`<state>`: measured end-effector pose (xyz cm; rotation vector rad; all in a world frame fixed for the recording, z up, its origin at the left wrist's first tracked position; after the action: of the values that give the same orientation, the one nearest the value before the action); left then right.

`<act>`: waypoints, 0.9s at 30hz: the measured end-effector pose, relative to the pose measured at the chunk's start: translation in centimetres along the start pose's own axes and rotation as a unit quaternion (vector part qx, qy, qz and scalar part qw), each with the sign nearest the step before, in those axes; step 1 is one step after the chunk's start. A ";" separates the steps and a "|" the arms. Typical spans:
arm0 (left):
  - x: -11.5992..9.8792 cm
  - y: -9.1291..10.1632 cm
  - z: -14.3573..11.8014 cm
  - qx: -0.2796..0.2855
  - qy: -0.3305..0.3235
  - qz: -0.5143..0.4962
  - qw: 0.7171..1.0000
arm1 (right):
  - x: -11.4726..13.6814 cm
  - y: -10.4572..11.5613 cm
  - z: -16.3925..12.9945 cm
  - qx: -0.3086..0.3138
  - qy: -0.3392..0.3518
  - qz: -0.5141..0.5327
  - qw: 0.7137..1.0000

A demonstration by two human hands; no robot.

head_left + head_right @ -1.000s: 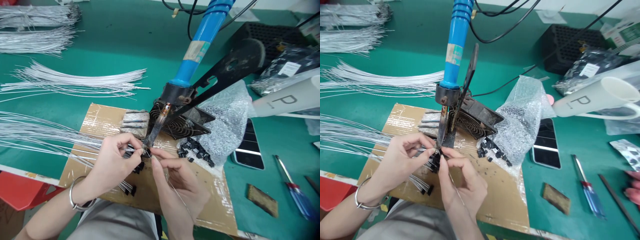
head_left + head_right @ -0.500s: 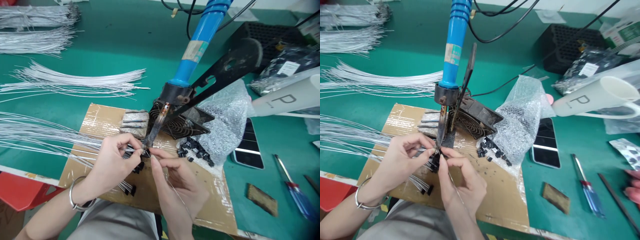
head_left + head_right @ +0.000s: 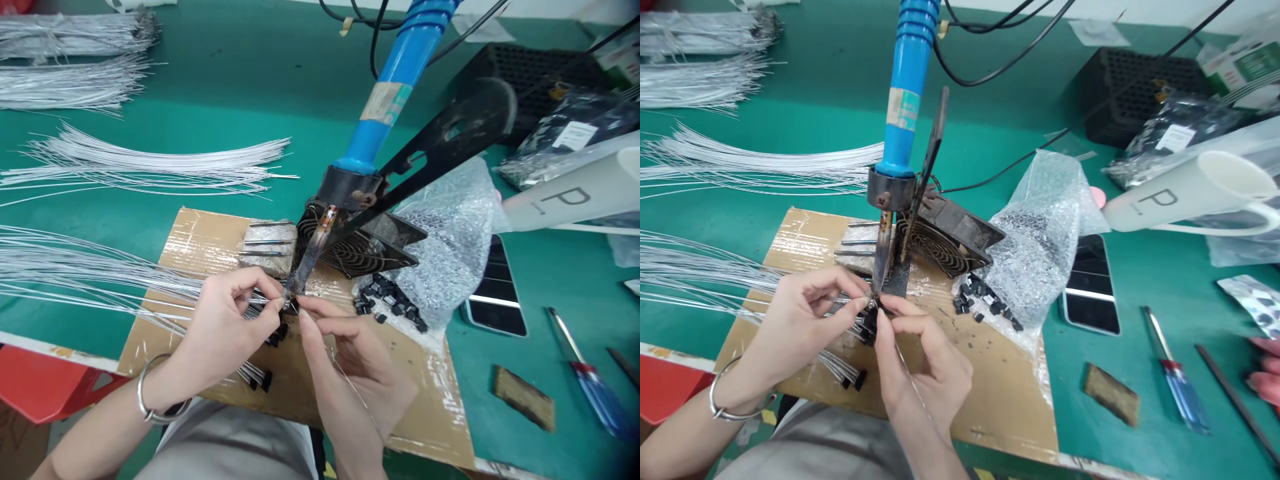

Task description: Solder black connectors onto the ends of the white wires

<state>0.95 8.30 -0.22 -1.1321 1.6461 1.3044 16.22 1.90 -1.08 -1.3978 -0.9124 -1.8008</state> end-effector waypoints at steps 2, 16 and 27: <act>0.1 0.0 0.0 0.000 0.007 0.000 1.000 | -0.2 -0.1 0.0 0.004 -0.001 0.002 1.000; 1.4 0.4 -0.4 0.020 0.024 0.022 0.999 | -1.9 4.0 1.8 -0.066 0.027 -0.136 0.988; -0.3 3.6 -1.4 -0.060 -0.185 0.177 0.965 | -4.7 8.6 0.6 -0.208 -0.030 -0.149 0.966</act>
<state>-2.41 7.37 1.51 -0.6180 1.5431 1.7429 24.67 -1.70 -4.47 -1.6449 -0.8423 -2.2885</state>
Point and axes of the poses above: each hand's wrist, its own z-axis towards the middle knuckle, its own y-axis out of the back of the hand, x = y × z, the point moved 6 cm from there along z, towards the middle knuckle, and after that the axes turned 6 degrees about -x, right-handed, at the moved point
